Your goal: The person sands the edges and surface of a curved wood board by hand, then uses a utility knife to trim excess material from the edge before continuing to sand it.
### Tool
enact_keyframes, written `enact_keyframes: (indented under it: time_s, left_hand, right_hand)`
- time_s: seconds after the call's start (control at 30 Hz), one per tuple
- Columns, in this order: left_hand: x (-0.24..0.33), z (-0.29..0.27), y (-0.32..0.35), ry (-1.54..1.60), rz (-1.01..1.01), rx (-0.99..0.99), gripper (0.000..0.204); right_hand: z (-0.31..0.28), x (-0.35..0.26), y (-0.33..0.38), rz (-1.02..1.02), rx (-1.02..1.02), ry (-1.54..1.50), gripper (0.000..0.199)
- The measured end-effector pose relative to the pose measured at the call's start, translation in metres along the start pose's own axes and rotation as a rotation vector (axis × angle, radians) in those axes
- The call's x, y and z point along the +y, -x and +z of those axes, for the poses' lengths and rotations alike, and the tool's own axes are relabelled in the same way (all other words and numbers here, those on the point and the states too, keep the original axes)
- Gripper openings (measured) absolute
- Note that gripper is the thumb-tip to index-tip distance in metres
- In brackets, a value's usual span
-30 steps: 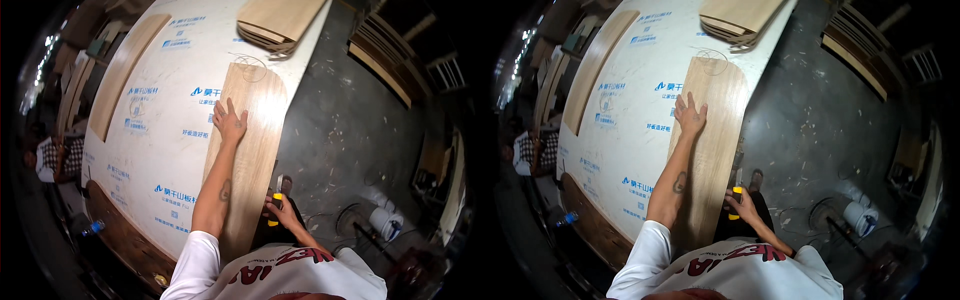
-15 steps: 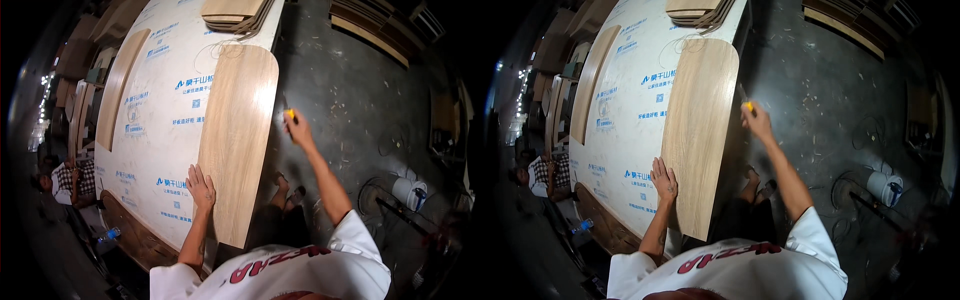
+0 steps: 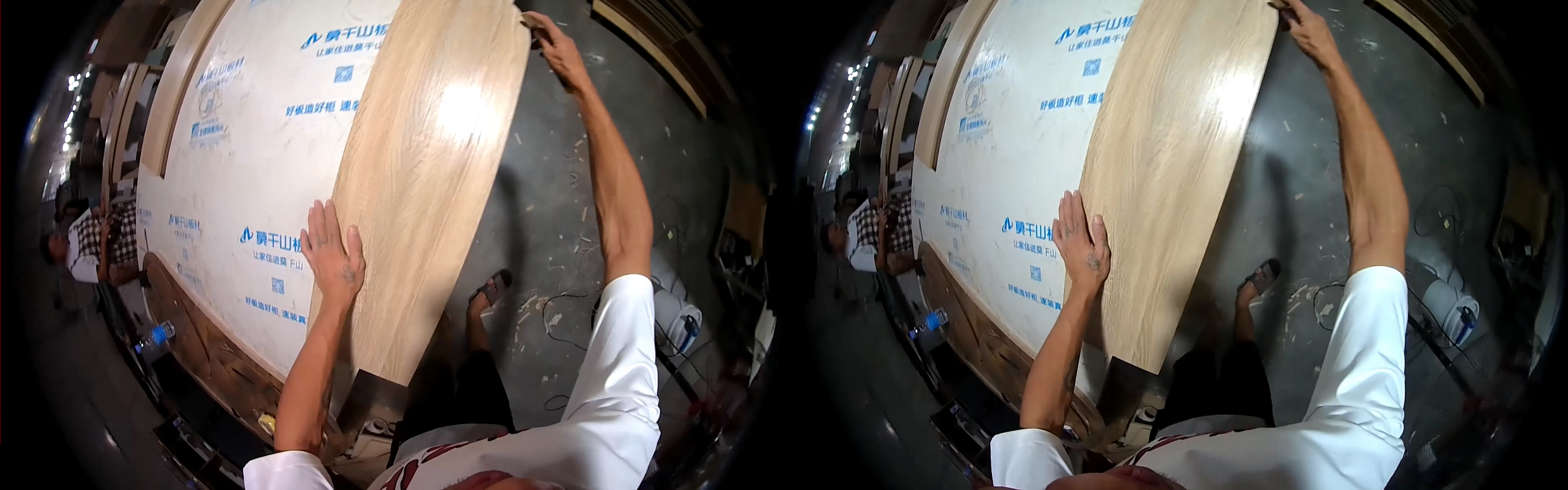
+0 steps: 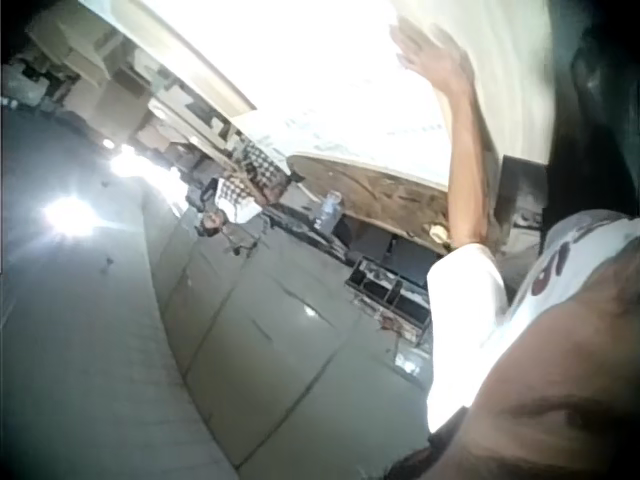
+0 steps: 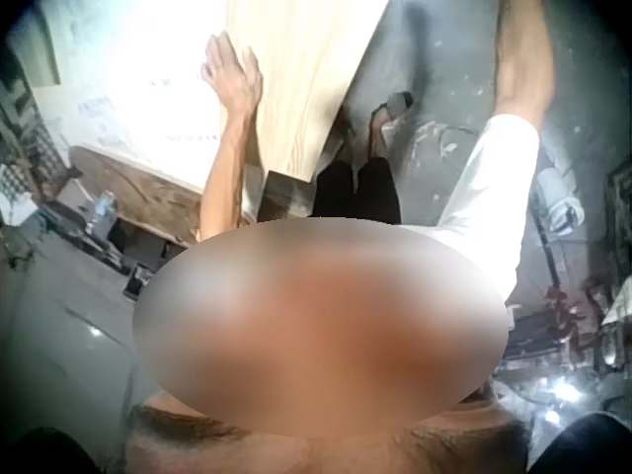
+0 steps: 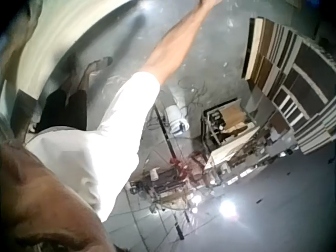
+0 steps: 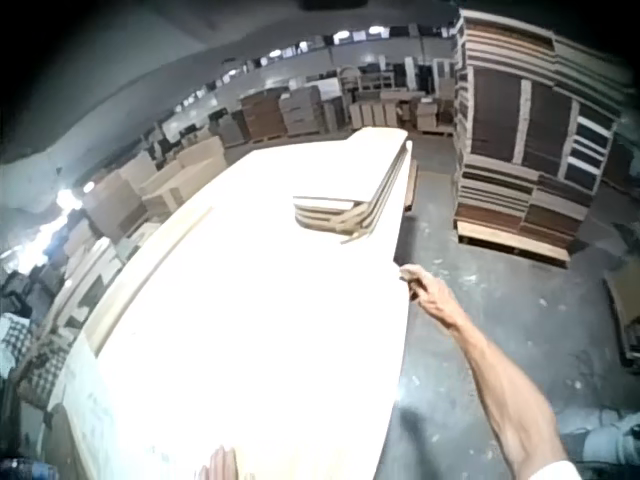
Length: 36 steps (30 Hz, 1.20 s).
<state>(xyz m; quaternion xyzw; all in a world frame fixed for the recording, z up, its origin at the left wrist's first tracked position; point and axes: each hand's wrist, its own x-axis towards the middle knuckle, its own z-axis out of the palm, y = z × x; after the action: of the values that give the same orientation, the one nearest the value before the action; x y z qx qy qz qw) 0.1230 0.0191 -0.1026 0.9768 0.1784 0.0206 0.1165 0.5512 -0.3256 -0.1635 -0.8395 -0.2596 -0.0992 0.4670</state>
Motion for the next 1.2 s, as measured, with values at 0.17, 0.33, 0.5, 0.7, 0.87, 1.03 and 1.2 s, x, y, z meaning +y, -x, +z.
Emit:
enact_keyframes:
  time_s: [0.17, 0.33, 0.5, 0.7, 0.87, 1.03, 1.2]
  left_hand:
    - [-0.002, 0.01, -0.003, -0.035, 0.048, 0.021, 0.06]
    - [-0.008, 0.01, 0.004, -0.045, 0.06, 0.066, 0.059]
    - [-0.019, 0.02, 0.003, 0.028, 0.142, 0.172, 0.061]
    - [-0.006, 0.014, 0.006, 0.069, 0.02, -0.04, 0.068]
    - [-0.022, 0.011, 0.012, 0.064, 0.03, 0.046, 0.066]
    - [0.002, 0.01, 0.007, 0.079, 0.057, 0.049, 0.065]
    - [-0.022, 0.011, 0.009, 0.051, 0.057, 0.113, 0.065]
  right_hand:
    - [-0.008, 0.015, -0.003, 0.066, -0.068, -0.131, 0.053]
    - [0.016, -0.014, 0.024, 0.08, -0.058, -0.303, 0.057]
    - [0.032, -0.064, 0.102, 0.143, -0.053, -0.276, 0.06]
    - [0.078, -0.193, 0.296, 0.226, -0.021, -0.026, 0.049]
    - [0.125, -0.396, 0.491, 0.127, -0.224, -0.131, 0.033]
    - [0.12, -0.508, 0.652, 0.317, -0.664, -0.456, 0.042]
    - [0.096, -0.394, 0.56, 0.602, -0.387, -0.243, 0.03]
